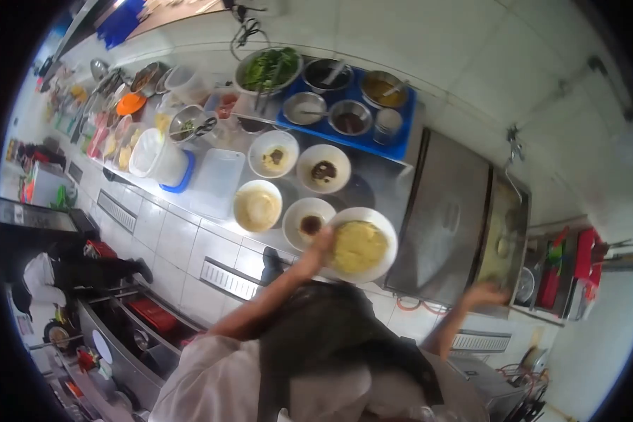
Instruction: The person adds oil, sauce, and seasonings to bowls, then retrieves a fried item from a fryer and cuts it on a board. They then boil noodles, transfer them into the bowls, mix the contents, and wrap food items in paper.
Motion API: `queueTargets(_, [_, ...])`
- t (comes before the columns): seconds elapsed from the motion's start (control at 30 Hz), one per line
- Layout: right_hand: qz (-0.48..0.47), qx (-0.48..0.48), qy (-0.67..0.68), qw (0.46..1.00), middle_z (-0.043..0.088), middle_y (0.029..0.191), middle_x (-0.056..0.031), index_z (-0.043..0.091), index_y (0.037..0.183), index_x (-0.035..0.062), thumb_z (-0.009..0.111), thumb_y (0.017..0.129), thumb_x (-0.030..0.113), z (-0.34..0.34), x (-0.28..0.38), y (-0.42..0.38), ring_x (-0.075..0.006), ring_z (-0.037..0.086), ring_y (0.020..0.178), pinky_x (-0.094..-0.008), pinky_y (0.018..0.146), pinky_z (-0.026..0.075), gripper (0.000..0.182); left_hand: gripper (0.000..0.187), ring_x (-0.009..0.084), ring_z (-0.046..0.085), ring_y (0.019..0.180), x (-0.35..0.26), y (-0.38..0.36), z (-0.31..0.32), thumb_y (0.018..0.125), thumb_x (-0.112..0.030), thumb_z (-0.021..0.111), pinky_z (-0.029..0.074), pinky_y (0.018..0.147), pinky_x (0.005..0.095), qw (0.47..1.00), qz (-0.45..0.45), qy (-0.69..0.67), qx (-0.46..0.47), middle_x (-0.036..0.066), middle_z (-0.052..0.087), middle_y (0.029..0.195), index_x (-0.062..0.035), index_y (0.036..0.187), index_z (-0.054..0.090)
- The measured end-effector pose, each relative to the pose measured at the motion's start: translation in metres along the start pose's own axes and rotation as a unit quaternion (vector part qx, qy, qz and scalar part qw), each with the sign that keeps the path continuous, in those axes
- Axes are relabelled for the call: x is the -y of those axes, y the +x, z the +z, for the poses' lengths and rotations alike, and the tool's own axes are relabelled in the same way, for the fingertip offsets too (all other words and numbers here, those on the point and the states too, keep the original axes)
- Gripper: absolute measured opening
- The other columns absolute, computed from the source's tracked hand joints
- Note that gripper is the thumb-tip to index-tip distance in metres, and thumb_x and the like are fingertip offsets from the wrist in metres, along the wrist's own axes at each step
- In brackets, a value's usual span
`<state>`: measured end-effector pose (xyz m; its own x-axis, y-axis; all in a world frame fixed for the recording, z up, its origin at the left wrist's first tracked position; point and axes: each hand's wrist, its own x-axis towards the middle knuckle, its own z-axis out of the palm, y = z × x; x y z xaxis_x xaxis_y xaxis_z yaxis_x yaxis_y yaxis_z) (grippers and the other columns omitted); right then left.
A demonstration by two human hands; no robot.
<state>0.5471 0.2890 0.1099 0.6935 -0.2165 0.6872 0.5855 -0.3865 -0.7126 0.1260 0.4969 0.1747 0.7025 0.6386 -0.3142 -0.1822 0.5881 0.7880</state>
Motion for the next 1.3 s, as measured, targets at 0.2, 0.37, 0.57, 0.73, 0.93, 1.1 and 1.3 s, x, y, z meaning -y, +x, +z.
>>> queueTargets(0.2, [-0.071,0.663,0.335,0.666,0.068,0.088,-0.0103,0.066,0.104,0.0015,0.061,0.091,0.008,0.080,0.378,-0.224,-0.0201,0.065,0.077,-0.0343,0.074,0.053,0.015,0.067,0.0213,0.044,0.129,-0.053,-0.082,-0.130,0.103,-0.051,0.027,0.034,0.110,0.0333,0.990,0.044,-0.050,-0.127,0.013,0.045,0.140,0.0017,0.145,0.031])
queueTargets(0.37, [-0.270,0.655,0.366,0.603,0.066,0.093,-0.0146,0.064,0.107,0.0055,0.058,0.088,0.006,0.204,0.567,-0.361,-0.0336,0.064,0.087,-0.0369,0.077,0.051,0.020,0.064,0.0239,0.038,0.134,-0.075,-0.133,-0.240,0.104,-0.047,0.025,0.028,0.112,0.0346,0.970,0.096,0.056,-0.214,0.016,0.043,0.141,0.0025,0.144,0.032])
queueTargets(0.57, [-0.321,0.757,0.115,0.557,0.068,0.097,-0.0144,0.067,0.091,0.0070,0.061,0.084,0.013,0.302,0.658,-0.454,-0.0362,0.063,0.095,-0.0455,0.082,0.050,0.011,0.067,0.0239,0.045,0.128,-0.102,-0.176,-0.306,0.103,-0.051,0.028,0.036,0.108,0.0354,0.964,0.119,0.001,-0.239,0.016,0.044,0.140,0.0002,0.146,0.027])
queueTargets(0.73, [-0.398,0.705,0.117,0.575,0.068,0.092,-0.0157,0.063,0.090,0.0071,0.063,0.086,0.019,0.320,0.657,-0.467,-0.0369,0.065,0.091,-0.0474,0.077,0.051,0.013,0.067,0.0230,0.048,0.126,-0.098,-0.179,-0.332,0.102,-0.052,0.030,0.039,0.106,0.0341,0.946,0.143,-0.012,-0.290,0.015,0.046,0.138,0.0005,0.145,0.029])
queueTargets(0.93, [-0.085,0.683,0.319,0.652,0.068,0.079,-0.0093,0.061,0.096,0.0007,0.060,0.091,0.006,0.205,0.625,-0.343,-0.0185,0.067,0.068,-0.0285,0.064,0.052,0.007,0.064,0.0237,0.041,0.130,-0.088,-0.143,-0.348,0.104,-0.048,0.027,0.031,0.110,0.0344,0.956,0.133,-0.058,-0.254,0.016,0.044,0.139,0.0019,0.144,0.033])
queueTargets(1.1, [0.006,0.777,0.234,0.585,0.066,0.077,-0.0058,0.063,0.097,-0.0012,0.057,0.093,0.004,0.100,0.540,-0.290,-0.0106,0.062,0.068,-0.0244,0.065,0.050,0.009,0.067,0.0219,0.043,0.128,-0.113,-0.121,-0.326,0.103,-0.051,0.029,0.034,0.108,0.0342,0.974,0.112,-0.059,-0.190,0.015,0.045,0.137,0.0019,0.143,0.034])
queueTargets(1.3, [-0.098,0.860,0.069,0.496,0.065,0.077,-0.0130,0.064,0.090,-0.0012,0.058,0.092,0.016,0.073,0.499,-0.272,-0.0217,0.063,0.070,-0.0330,0.068,0.049,0.018,0.068,0.0212,0.047,0.124,-0.104,-0.086,-0.282,0.102,-0.054,0.028,0.038,0.104,0.0342,0.985,0.113,0.050,-0.120,0.014,0.049,0.133,0.0010,0.141,0.037])
